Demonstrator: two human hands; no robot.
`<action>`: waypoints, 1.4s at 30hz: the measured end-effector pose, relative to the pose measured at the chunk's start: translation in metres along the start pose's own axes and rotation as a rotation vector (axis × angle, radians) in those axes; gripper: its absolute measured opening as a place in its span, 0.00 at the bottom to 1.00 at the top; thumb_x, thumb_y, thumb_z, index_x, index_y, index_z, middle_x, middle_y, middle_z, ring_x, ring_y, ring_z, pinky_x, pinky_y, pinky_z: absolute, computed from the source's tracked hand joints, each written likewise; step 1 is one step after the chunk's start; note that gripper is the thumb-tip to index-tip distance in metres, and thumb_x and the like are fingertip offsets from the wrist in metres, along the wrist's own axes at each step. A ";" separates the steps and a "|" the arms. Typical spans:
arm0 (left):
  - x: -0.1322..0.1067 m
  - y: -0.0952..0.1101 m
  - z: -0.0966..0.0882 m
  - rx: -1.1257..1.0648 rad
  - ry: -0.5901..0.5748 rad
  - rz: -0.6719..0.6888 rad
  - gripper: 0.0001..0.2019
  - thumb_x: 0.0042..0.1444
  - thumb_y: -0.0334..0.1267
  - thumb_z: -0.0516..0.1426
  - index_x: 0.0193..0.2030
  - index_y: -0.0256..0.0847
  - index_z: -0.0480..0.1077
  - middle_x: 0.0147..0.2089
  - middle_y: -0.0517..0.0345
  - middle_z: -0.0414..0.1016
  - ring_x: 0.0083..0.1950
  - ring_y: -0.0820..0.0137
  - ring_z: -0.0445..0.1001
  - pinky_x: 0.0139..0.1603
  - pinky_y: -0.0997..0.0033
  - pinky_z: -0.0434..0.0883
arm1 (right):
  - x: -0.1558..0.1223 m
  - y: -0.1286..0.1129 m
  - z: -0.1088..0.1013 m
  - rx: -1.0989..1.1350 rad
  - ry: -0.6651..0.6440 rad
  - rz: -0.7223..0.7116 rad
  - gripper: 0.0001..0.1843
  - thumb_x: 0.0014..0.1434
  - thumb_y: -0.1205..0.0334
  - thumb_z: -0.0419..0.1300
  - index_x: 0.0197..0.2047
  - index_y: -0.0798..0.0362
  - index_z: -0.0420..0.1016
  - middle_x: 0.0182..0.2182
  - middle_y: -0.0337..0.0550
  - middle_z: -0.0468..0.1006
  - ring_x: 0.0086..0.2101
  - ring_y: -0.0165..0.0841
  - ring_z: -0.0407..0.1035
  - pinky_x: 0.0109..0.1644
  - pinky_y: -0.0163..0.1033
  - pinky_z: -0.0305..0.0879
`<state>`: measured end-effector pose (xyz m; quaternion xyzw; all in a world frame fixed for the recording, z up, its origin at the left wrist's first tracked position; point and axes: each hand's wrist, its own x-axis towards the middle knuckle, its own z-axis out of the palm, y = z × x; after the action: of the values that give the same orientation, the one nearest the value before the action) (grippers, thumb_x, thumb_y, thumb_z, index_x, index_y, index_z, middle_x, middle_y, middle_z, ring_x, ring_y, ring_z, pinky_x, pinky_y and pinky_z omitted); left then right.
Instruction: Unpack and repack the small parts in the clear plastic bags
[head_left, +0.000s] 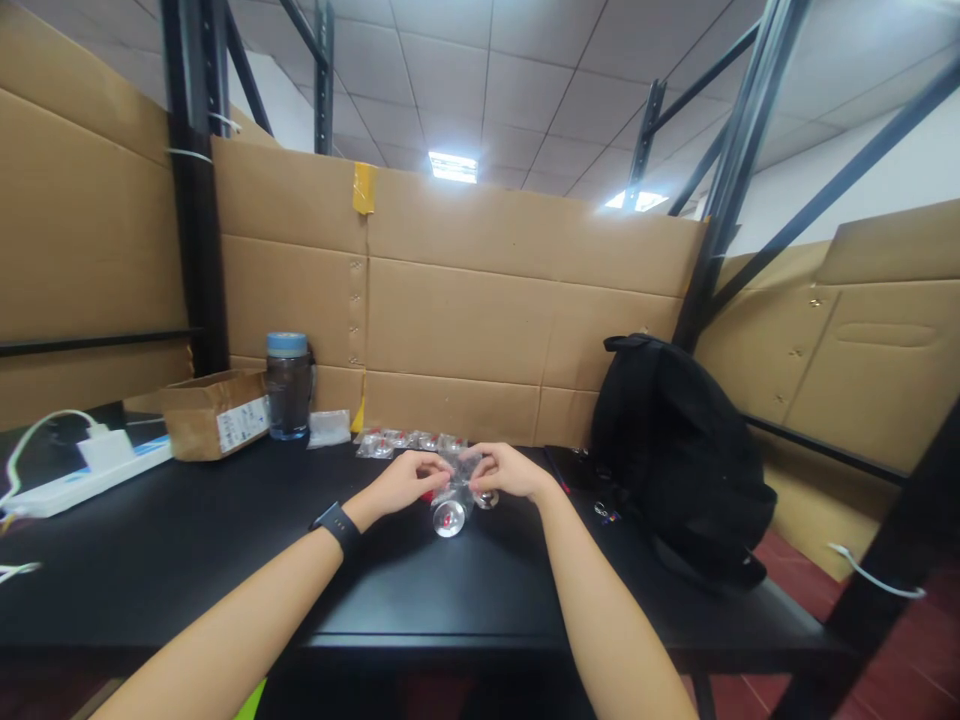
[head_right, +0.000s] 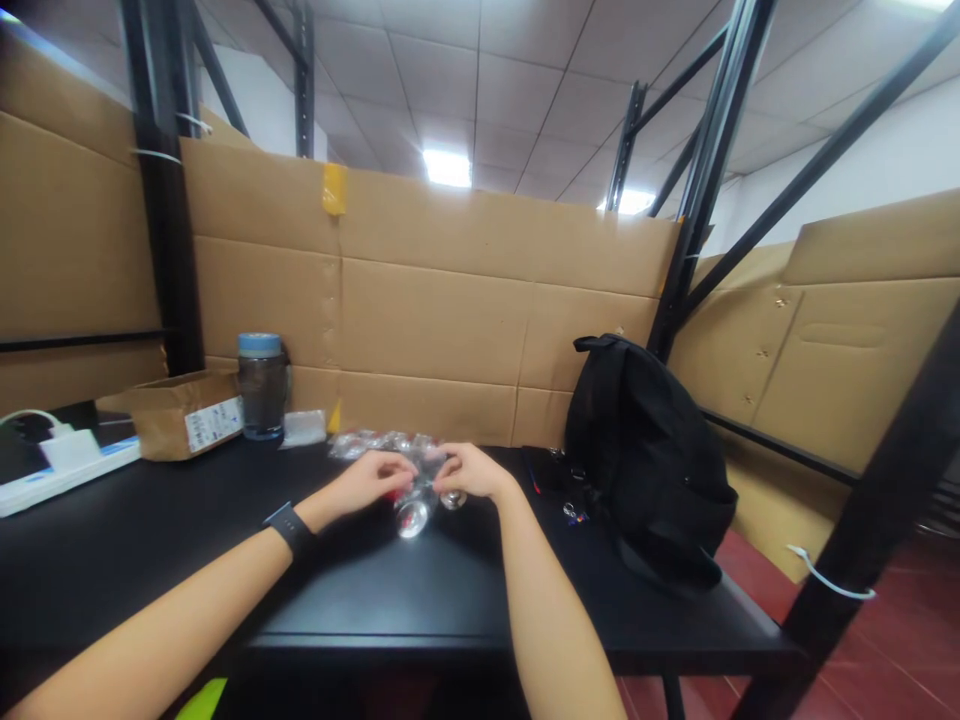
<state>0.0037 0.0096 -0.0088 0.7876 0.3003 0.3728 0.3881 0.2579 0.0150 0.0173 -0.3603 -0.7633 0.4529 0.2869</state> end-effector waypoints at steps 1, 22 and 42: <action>0.000 -0.002 0.000 -0.007 -0.004 -0.001 0.19 0.56 0.50 0.64 0.44 0.34 0.77 0.36 0.50 0.81 0.36 0.66 0.78 0.39 0.67 0.74 | -0.001 -0.001 0.000 0.001 0.008 -0.001 0.37 0.43 0.57 0.75 0.56 0.57 0.73 0.31 0.43 0.82 0.28 0.32 0.74 0.36 0.38 0.71; 0.004 0.004 -0.017 0.019 0.308 0.171 0.15 0.57 0.38 0.60 0.49 0.39 0.82 0.53 0.47 0.81 0.49 0.59 0.81 0.54 0.56 0.76 | 0.016 -0.015 0.030 0.167 0.403 -0.261 0.15 0.47 0.62 0.70 0.40 0.55 0.86 0.45 0.50 0.84 0.36 0.36 0.76 0.38 0.39 0.71; -0.015 0.027 -0.025 0.758 0.200 0.473 0.33 0.48 0.50 0.71 0.60 0.48 0.70 0.62 0.48 0.71 0.62 0.53 0.69 0.63 0.51 0.65 | 0.015 -0.014 0.032 0.148 0.426 -0.165 0.43 0.50 0.65 0.71 0.69 0.54 0.66 0.41 0.48 0.84 0.25 0.29 0.75 0.32 0.37 0.73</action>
<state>-0.0200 -0.0056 0.0191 0.8811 0.2634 0.3891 -0.0539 0.2206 0.0071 0.0184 -0.3622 -0.6772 0.3964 0.5031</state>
